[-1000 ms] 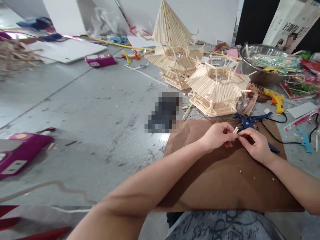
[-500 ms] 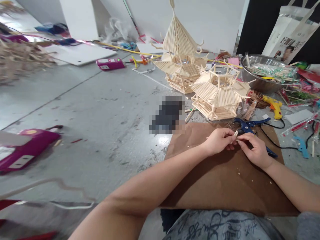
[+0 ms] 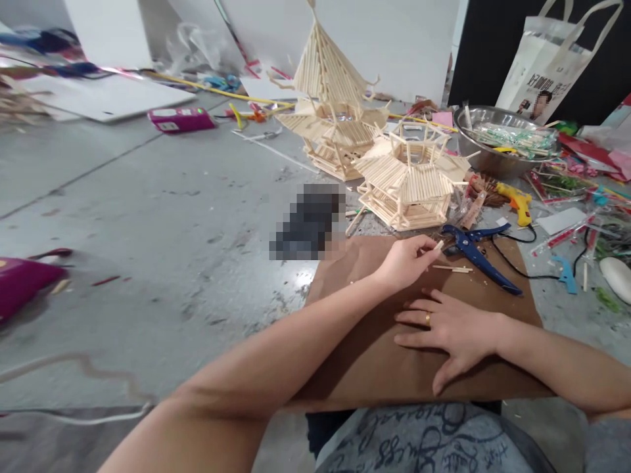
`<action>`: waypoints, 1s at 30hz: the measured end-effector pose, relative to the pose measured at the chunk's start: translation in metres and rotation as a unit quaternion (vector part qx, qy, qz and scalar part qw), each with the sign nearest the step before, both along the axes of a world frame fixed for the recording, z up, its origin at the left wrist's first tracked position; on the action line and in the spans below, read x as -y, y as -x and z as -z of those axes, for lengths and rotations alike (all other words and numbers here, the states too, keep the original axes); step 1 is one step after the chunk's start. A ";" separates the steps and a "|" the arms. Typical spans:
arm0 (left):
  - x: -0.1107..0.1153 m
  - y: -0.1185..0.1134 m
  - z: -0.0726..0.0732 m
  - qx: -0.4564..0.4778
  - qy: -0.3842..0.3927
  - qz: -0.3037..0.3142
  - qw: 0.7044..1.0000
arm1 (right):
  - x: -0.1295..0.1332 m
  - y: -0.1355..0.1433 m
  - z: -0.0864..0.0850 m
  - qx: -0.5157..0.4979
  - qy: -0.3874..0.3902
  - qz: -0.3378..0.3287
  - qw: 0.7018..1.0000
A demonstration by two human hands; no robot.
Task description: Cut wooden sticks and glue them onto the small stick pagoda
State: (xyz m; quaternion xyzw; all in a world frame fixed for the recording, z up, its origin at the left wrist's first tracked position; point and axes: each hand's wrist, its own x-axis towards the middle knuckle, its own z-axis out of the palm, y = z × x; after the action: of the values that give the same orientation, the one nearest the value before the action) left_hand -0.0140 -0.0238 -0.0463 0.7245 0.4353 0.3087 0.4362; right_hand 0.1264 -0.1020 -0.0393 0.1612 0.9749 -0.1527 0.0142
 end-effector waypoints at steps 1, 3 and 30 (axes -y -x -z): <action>-0.001 0.000 0.000 -0.003 -0.001 -0.016 1.000 | 0.000 0.001 -0.001 0.016 0.010 0.004 1.000; -0.004 0.001 -0.002 -0.012 0.002 -0.037 0.999 | 0.001 0.001 -0.003 0.030 0.025 0.010 0.999; -0.046 0.037 -0.025 -0.421 -0.055 0.158 0.892 | -0.049 -0.057 0.011 -0.113 -0.234 0.357 0.897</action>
State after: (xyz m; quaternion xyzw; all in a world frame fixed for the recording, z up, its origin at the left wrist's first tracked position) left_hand -0.0507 0.0224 -0.0211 0.8687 0.4401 -0.0747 0.2148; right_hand 0.1837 -0.0527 -0.0504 0.4785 0.8547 0.0673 -0.1897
